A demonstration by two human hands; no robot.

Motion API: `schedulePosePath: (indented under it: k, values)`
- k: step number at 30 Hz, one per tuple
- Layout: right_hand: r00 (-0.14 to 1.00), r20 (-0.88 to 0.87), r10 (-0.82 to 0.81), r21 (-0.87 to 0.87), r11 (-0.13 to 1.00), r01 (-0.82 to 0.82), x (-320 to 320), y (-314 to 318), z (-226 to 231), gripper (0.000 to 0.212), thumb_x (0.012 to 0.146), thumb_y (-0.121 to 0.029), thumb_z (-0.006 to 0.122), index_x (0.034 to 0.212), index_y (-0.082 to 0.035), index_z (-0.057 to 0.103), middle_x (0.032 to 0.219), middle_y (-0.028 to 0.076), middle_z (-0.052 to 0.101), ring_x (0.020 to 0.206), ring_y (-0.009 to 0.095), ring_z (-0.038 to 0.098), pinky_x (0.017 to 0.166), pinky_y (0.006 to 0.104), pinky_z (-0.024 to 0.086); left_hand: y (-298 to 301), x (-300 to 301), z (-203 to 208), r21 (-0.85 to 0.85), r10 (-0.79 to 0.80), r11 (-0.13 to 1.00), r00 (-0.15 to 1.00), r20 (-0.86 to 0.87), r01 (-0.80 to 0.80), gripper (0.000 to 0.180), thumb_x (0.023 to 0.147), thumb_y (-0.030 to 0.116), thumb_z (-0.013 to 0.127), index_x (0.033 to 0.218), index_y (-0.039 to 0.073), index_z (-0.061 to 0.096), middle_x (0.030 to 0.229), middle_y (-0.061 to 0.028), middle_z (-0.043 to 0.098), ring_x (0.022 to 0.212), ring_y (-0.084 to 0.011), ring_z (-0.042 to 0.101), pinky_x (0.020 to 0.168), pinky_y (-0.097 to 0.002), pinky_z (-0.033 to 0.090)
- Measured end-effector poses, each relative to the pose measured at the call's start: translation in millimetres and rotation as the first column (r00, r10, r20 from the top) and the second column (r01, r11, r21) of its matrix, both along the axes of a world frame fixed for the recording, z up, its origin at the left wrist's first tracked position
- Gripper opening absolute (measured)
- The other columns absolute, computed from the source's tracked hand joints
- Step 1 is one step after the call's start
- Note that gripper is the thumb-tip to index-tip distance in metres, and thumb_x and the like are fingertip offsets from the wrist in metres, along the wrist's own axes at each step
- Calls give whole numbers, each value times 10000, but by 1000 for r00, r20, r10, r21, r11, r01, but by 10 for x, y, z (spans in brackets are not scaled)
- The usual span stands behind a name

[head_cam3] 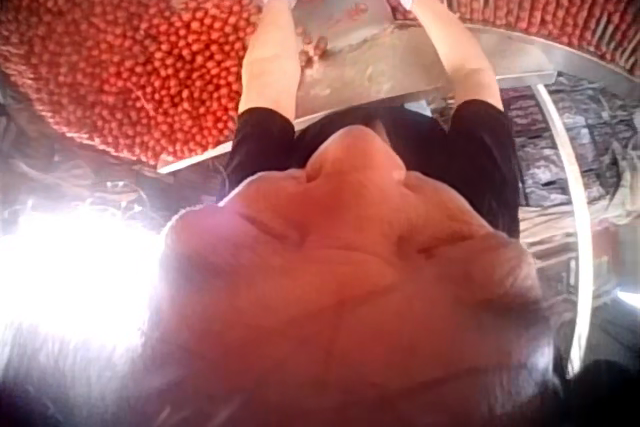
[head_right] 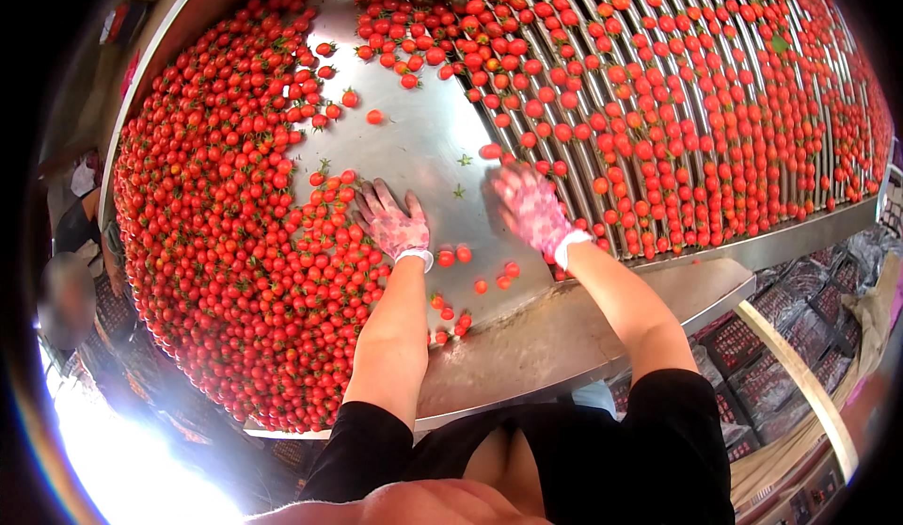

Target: The person sorts tomatoes on a conveyor belt by hand, picking up individual tomatoes to inspect them and moving them between the rotating rollers and a stationary metal tray.

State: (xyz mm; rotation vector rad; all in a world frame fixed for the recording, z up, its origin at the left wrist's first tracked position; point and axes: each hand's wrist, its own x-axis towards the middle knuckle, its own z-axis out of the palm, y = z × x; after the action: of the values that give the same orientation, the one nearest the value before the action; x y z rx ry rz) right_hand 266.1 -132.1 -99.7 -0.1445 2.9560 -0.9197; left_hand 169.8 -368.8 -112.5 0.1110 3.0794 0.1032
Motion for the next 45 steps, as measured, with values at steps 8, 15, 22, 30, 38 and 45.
schedulePosePath:
  k: [8,15,22,30,38,45]
  values:
    - [983,-62,-172,475,861,180,-2150,723,-158,428,865,-73,544,1292,-88,571,1409,130,490,1301,347,450,1067,503,370,24,-6,-23,-2,16,1000,1000,27,-16,629,864,350,603,1385,32,454,1481,-172,406,1404,-365,327,1156,-553,226]
    - [989,-145,4,558,826,78,-1901,1097,-99,490,913,-313,587,1376,-162,528,1486,47,444,1393,301,380,1147,501,289,-22,-9,9,-2,29,1000,998,53,-29,641,856,372,610,1381,39,454,1488,-169,394,1404,-361,325,1150,-558,226]
    - [952,-261,-162,578,763,288,-1392,1392,-70,472,865,-227,622,1326,-148,558,1460,35,453,1316,346,436,1090,539,333,-29,-6,-3,12,22,1000,998,58,-23,641,853,371,614,1374,33,457,1481,-169,401,1397,-361,333,1143,-562,237]
    - [1000,-5,6,528,850,-3,-839,647,-96,517,904,-287,580,1370,-81,490,1503,153,379,1387,383,343,1156,527,259,1,-1,-34,-19,3,1000,998,59,-2,647,871,388,592,1395,45,433,1492,-155,381,1409,-347,316,1156,-552,223]
    - [760,650,3,402,848,-347,474,425,696,545,855,-346,631,1297,-34,566,1491,194,387,1414,376,309,1154,481,277,-51,29,-93,-39,-17,999,1000,-4,17,636,883,387,584,1405,60,425,1500,-140,363,1424,-342,291,1159,-571,210]
    - [864,384,325,-14,938,-347,474,-242,994,378,834,-307,654,1098,-39,609,1133,139,608,1140,311,555,1006,462,417,-60,36,-125,-71,-43,997,998,-39,41,632,885,392,585,1395,48,439,1491,-155,371,1416,-351,295,1157,-558,220]
